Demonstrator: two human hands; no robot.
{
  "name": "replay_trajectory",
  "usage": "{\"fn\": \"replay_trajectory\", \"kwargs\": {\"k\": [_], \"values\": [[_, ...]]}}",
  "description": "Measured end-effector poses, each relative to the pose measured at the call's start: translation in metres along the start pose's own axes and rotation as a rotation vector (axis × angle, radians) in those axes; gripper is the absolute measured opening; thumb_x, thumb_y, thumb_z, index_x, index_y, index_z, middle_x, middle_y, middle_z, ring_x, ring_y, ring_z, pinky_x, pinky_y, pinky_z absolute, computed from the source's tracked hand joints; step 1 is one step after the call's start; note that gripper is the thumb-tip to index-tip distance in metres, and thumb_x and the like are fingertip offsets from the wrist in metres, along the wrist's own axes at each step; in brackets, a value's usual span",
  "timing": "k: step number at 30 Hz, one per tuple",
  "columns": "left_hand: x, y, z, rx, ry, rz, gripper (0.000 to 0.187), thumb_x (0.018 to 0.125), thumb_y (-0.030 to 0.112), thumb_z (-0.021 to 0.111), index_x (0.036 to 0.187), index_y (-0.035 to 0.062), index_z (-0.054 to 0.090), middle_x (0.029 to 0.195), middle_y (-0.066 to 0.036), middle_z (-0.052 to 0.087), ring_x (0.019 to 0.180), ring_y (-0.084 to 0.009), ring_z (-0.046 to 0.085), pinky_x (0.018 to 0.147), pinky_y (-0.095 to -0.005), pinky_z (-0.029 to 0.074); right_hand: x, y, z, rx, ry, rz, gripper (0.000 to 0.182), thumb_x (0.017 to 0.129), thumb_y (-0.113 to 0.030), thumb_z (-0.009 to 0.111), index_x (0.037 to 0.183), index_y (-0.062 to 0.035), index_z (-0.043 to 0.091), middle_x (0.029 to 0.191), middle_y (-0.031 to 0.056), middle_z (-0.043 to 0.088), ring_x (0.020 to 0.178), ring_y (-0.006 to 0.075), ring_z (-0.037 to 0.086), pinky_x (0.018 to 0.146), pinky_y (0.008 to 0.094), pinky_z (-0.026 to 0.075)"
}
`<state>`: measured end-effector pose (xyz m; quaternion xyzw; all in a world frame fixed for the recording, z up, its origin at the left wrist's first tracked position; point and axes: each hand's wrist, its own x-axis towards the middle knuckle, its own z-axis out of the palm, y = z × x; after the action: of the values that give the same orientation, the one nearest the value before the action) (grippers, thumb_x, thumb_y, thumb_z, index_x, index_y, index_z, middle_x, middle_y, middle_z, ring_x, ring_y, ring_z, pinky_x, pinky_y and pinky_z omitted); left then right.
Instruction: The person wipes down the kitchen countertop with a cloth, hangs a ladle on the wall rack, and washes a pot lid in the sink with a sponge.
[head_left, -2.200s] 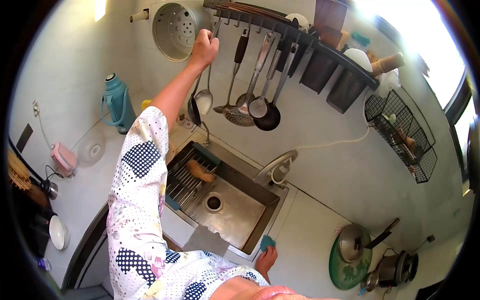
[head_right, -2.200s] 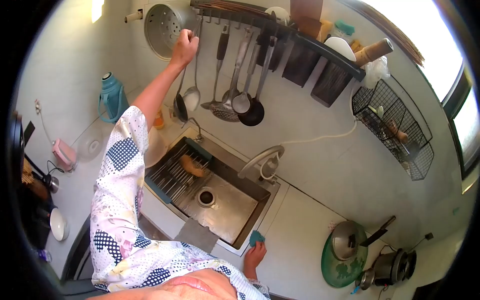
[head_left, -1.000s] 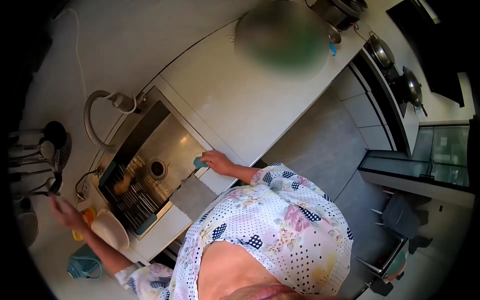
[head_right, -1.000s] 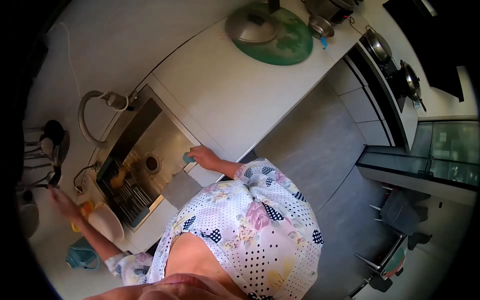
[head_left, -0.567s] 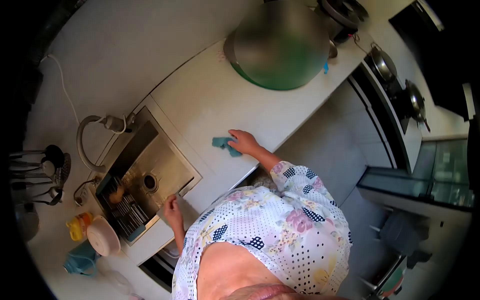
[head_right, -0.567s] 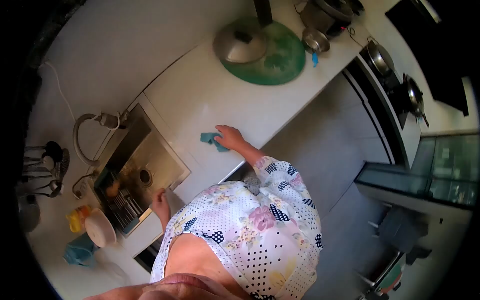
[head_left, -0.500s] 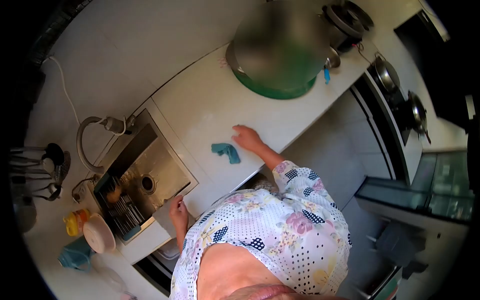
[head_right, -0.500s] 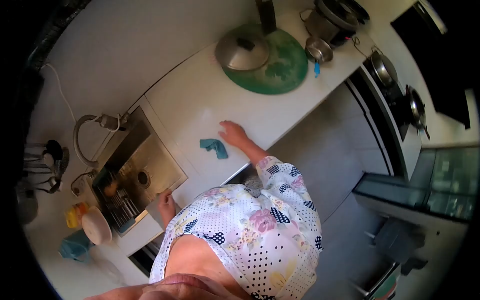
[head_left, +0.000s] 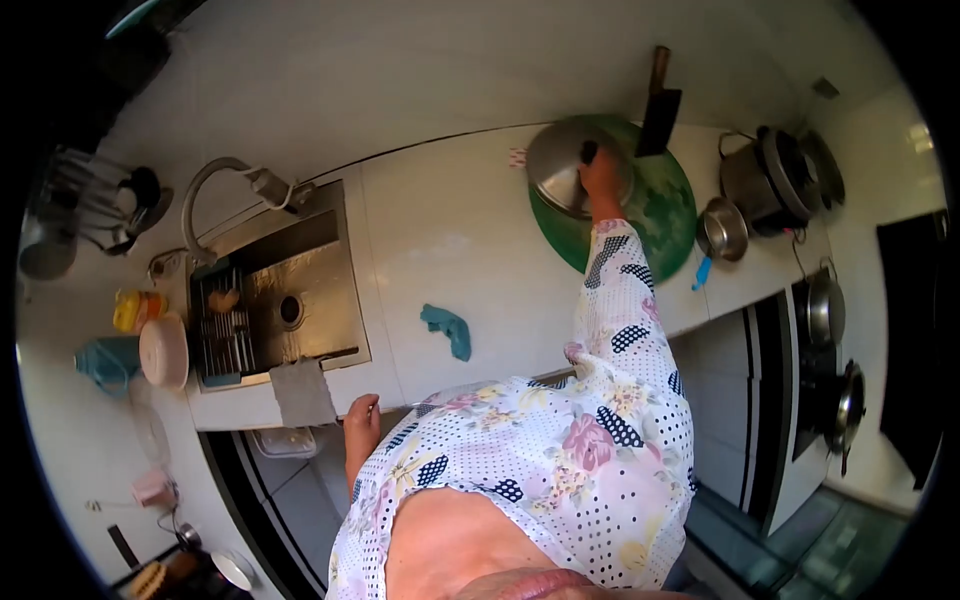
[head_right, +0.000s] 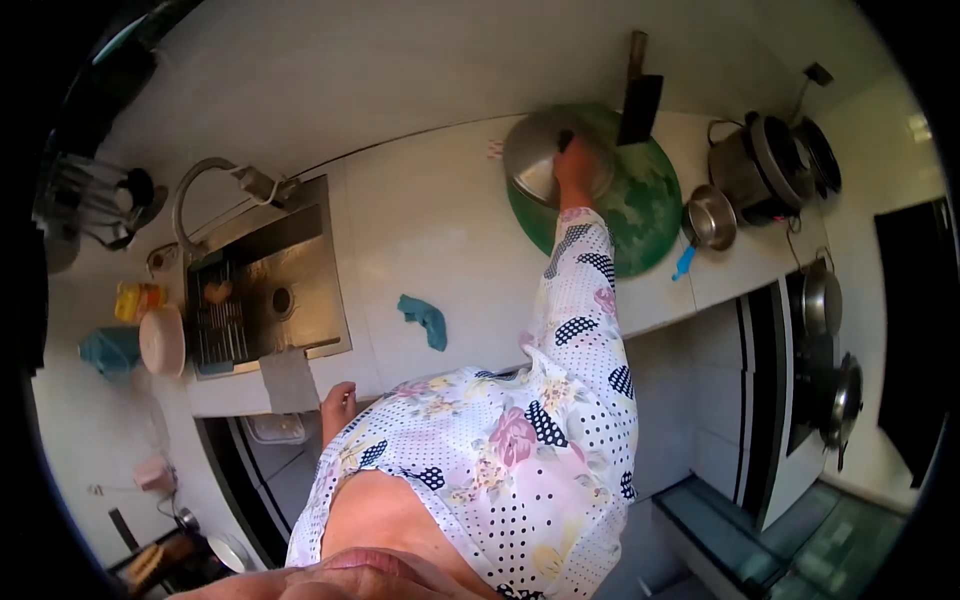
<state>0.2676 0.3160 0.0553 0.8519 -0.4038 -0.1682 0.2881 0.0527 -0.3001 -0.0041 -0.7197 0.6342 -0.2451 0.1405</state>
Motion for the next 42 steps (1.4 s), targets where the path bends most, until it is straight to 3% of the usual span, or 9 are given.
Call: {"fn": "replay_trajectory", "kwargs": {"k": [4, 8, 14, 22, 28, 34, 35, 38, 42], "values": [[-0.012, 0.001, 0.005, -0.028, 0.069, -0.024, 0.014, 0.083, 0.001, 0.058, 0.097, 0.0005, 0.062, 0.086, -0.016, 0.065, 0.075, -0.0251, 0.064, 0.067, -0.0323, 0.050, 0.001, -0.017, 0.004, 0.074, -0.150, 0.080, 0.043, 0.073, -0.027, 0.067, 0.105, 0.0000, 0.058, 0.100, 0.0238, 0.062, 0.095, 0.0404, 0.058, 0.081, 0.0462, 0.047], [0.001, 0.021, 0.002, -0.177, 0.029, -0.098, 0.013, 0.083, 0.000, 0.057, 0.095, 0.0002, 0.062, 0.089, -0.016, 0.064, 0.078, -0.0281, 0.064, 0.069, -0.0325, 0.051, -0.042, -0.043, 0.003, 0.259, -0.215, -0.139, 0.039, 0.077, -0.026, 0.066, 0.106, -0.0002, 0.060, 0.094, 0.0177, 0.064, 0.084, 0.0317, 0.062, 0.073, 0.0416, 0.048], [0.073, 0.013, 0.000, -0.434, 0.025, -0.024, 0.030, 0.083, 0.008, 0.061, 0.112, 0.0010, 0.056, 0.103, -0.014, 0.063, 0.094, -0.0217, 0.062, 0.077, -0.0330, 0.051, -0.182, -0.150, -0.028, 1.399, -0.787, 0.266, 0.027, 0.084, -0.012, 0.061, 0.110, -0.0049, 0.057, 0.088, 0.0042, 0.058, 0.074, 0.0146, 0.055, 0.065, 0.0296, 0.049], [0.075, 0.018, -0.098, -1.186, -0.006, 0.126, 0.066, 0.081, 0.011, 0.065, 0.137, 0.0005, 0.031, 0.128, -0.016, 0.047, 0.115, -0.0236, 0.050, 0.097, -0.0315, 0.039, -0.324, -0.268, -0.005, 1.967, -1.187, 0.489, 0.030, 0.083, -0.006, 0.059, 0.113, -0.0036, 0.054, 0.089, 0.0052, 0.058, 0.073, 0.0146, 0.055, 0.069, 0.0310, 0.051], [0.067, -0.004, -0.133, -0.812, 0.341, -0.114, 0.032, 0.077, 0.014, 0.073, 0.098, 0.0001, 0.052, 0.086, -0.003, 0.057, 0.078, -0.0115, 0.053, 0.069, -0.0277, 0.046, -0.403, -0.318, 0.026, 2.165, -1.146, 0.746, 0.018, 0.082, -0.004, 0.062, 0.099, -0.0116, 0.059, 0.080, 0.0032, 0.063, 0.073, 0.0197, 0.061, 0.071, 0.0358, 0.053], [0.074, -0.048, -0.156, -0.772, 0.379, -0.032, 0.026, 0.081, 0.010, 0.067, 0.101, -0.0001, 0.054, 0.088, -0.005, 0.060, 0.077, -0.0111, 0.053, 0.067, -0.0259, 0.044, -0.436, -0.332, 0.020, 1.508, -1.147, 0.330, 0.035, 0.087, -0.015, 0.059, 0.121, -0.0088, 0.052, 0.107, 0.0064, 0.056, 0.097, 0.0175, 0.057, 0.077, 0.0327, 0.052], [0.074, -0.050, -0.164, -0.722, 0.313, -0.033, 0.025, 0.081, 0.010, 0.066, 0.101, 0.0005, 0.055, 0.088, -0.005, 0.060, 0.077, -0.0108, 0.053, 0.067, -0.0262, 0.044, -0.434, -0.322, 0.029, 1.315, -1.128, 0.184, 0.041, 0.084, -0.018, 0.062, 0.122, -0.0073, 0.053, 0.116, 0.0095, 0.056, 0.105, 0.0240, 0.055, 0.085, 0.0356, 0.049], [0.080, -0.055, -0.173, -0.441, 0.125, -0.005, 0.019, 0.080, 0.008, 0.065, 0.096, 0.0020, 0.057, 0.085, -0.008, 0.060, 0.073, -0.0136, 0.054, 0.066, -0.0279, 0.044, -0.422, -0.262, 0.063, 0.512, -0.476, -0.563, 0.041, 0.079, -0.017, 0.065, 0.118, -0.0061, 0.056, 0.122, 0.0136, 0.054, 0.110, 0.0316, 0.052, 0.090, 0.0424, 0.045], [0.087, -0.061, -0.176, -0.178, 0.071, 0.235, 0.015, 0.075, 0.003, 0.064, 0.089, 0.0028, 0.058, 0.079, -0.013, 0.057, 0.068, -0.0268, 0.055, 0.063, -0.0346, 0.044, -0.394, -0.190, 0.040, -0.127, -0.224, -0.380, 0.049, 0.074, -0.017, 0.066, 0.122, -0.0118, 0.054, 0.131, 0.0193, 0.045, 0.119, 0.0364, 0.044, 0.094, 0.0490, 0.040]]}}
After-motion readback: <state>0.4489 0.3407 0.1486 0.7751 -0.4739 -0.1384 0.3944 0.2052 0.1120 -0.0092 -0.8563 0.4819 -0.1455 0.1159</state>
